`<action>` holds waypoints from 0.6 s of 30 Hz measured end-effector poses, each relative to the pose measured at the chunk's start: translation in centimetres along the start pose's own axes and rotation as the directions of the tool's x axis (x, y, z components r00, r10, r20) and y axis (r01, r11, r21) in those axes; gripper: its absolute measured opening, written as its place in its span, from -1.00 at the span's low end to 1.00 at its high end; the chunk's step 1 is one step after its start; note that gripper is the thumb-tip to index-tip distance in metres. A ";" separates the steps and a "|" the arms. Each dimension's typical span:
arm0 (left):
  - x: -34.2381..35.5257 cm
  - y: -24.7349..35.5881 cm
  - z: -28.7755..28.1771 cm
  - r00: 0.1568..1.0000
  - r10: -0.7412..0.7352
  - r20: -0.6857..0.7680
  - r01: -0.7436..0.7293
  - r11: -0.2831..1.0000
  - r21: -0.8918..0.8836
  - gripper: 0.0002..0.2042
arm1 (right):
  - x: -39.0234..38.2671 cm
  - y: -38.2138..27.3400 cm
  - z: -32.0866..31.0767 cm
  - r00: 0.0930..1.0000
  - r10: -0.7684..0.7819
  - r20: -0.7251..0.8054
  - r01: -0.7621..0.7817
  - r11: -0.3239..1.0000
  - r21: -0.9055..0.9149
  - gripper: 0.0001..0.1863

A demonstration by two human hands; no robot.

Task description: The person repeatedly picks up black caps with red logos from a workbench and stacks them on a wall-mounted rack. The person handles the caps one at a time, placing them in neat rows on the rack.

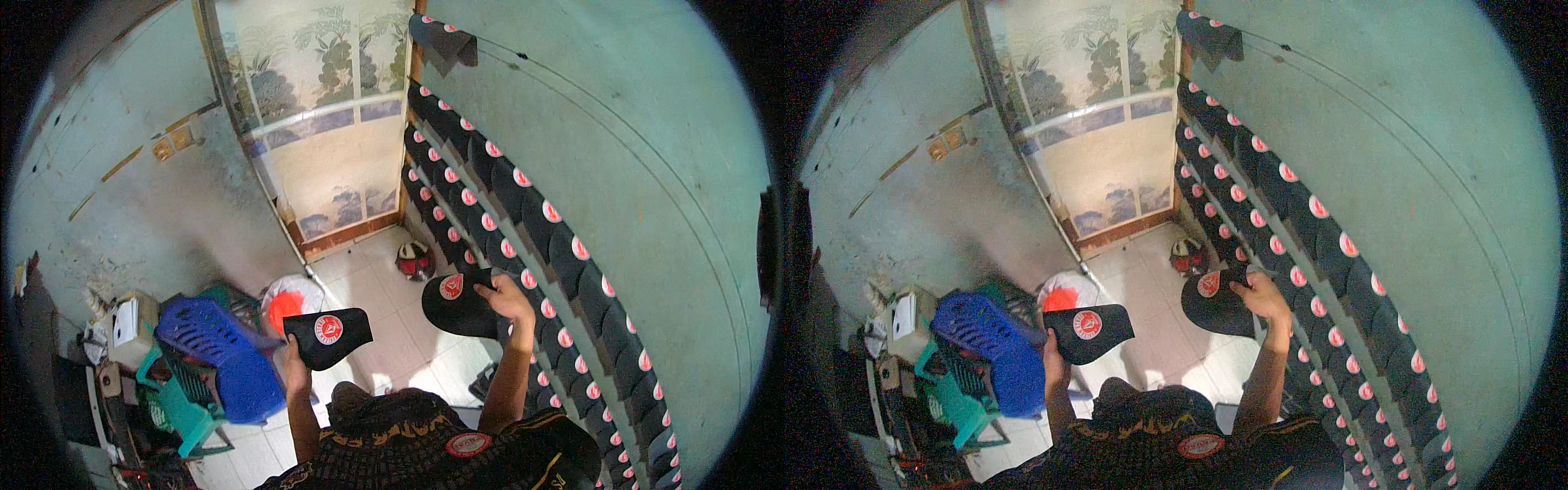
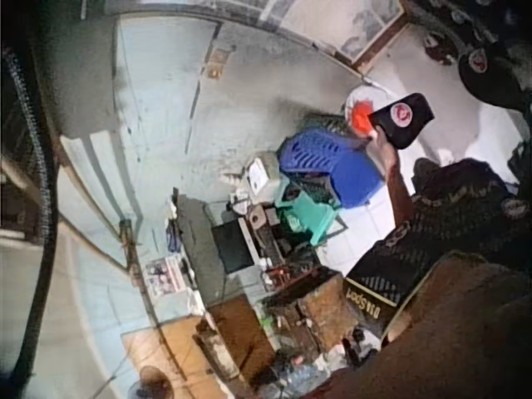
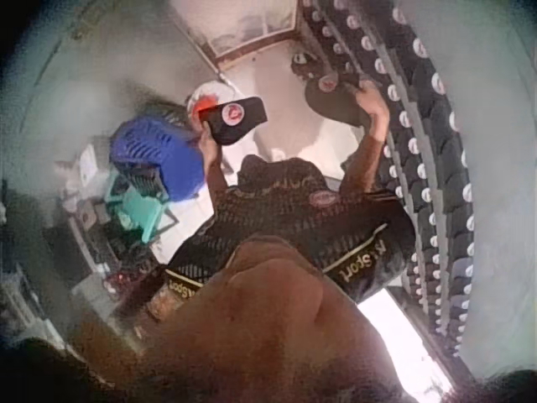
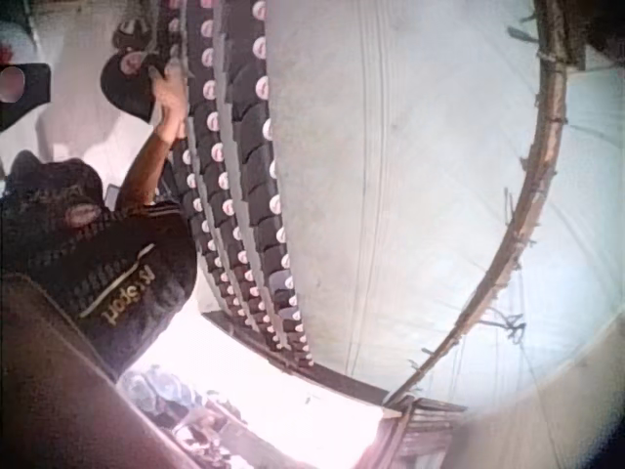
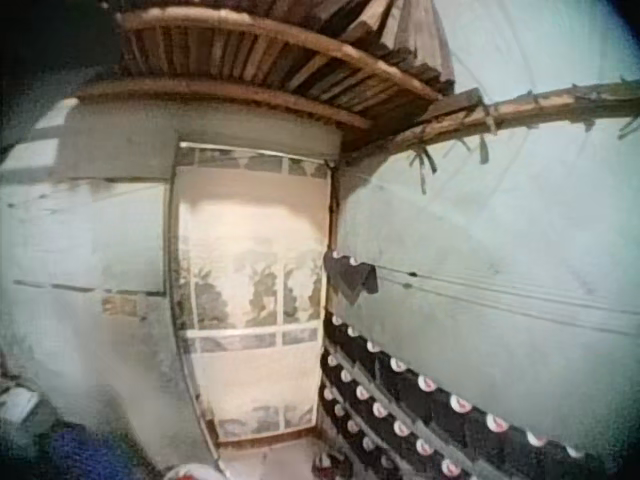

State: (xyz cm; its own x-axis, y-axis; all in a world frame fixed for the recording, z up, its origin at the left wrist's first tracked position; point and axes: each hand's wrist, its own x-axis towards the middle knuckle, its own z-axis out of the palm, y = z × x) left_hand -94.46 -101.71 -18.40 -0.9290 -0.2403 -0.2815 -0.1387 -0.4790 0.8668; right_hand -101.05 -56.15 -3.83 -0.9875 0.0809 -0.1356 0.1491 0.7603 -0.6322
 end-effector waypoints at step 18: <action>52.4 9.3 12.7 0.898 -0.132 0.421 0.222 0.959 -0.174 -0.48 | 41.3 -27.5 -31.4 0.745 -0.062 -0.665 0.653 0.273 0.706 -0.81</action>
State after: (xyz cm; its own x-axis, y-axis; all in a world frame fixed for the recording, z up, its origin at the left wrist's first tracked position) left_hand -148.75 -108.01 -19.88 -0.9599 0.2026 -0.1938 -0.2800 -0.6595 0.6976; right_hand -147.59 -53.49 31.92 -0.7790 0.4411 0.4456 -0.5677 -0.1945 -0.8000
